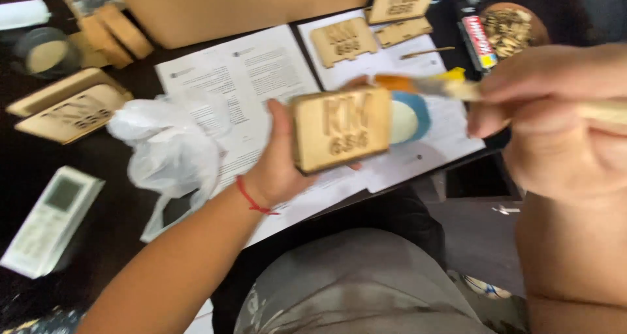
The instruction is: The person applies a white liquid to small rectangular wooden pieces engraved with 'KM 656' using a paintbrush. The person repeatedly dips the brush into a small bowl and coats the surface of each piece, then places finished pieces into a cardboard box.
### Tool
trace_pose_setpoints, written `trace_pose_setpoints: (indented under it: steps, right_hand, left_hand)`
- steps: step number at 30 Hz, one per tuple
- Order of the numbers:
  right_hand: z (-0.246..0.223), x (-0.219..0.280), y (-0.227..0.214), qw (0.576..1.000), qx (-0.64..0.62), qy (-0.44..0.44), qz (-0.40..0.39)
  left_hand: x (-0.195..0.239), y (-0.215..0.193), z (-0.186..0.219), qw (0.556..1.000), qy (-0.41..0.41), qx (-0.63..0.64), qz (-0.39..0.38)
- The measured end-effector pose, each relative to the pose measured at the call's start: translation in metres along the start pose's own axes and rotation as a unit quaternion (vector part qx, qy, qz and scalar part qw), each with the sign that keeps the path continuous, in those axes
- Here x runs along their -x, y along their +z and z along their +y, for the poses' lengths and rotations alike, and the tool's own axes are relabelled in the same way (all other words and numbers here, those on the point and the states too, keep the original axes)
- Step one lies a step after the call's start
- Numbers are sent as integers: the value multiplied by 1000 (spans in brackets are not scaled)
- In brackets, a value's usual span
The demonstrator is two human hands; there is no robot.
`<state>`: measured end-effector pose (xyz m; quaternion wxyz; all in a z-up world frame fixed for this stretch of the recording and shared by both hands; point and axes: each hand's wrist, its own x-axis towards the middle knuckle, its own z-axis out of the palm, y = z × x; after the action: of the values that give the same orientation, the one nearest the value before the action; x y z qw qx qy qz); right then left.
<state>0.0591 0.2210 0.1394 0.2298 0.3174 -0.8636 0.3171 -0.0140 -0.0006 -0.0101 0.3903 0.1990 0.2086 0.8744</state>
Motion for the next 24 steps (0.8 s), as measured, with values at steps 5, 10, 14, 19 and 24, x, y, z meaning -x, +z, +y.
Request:
trace_pose_setpoints:
  steps: [5, 10, 14, 19, 24]
  right_hand:
    - [66, 36, 2, 983, 39, 180, -1]
    - [71, 37, -10, 984, 17, 161, -73]
    - [81, 39, -1, 979, 41, 189, -65]
    - [97, 43, 28, 976, 77, 166, -118]
    - [101, 51, 24, 971, 49, 232, -38]
  left_hand:
    - [-8, -13, 5, 990, 109, -14, 93]
    - [-13, 17, 13, 974, 173, -75, 124]
    - [-8, 14, 13, 976, 162, -98, 107]
    - [-9, 17, 15, 980, 143, -88, 105]
    - [-11, 14, 17, 981, 131, -104, 101]
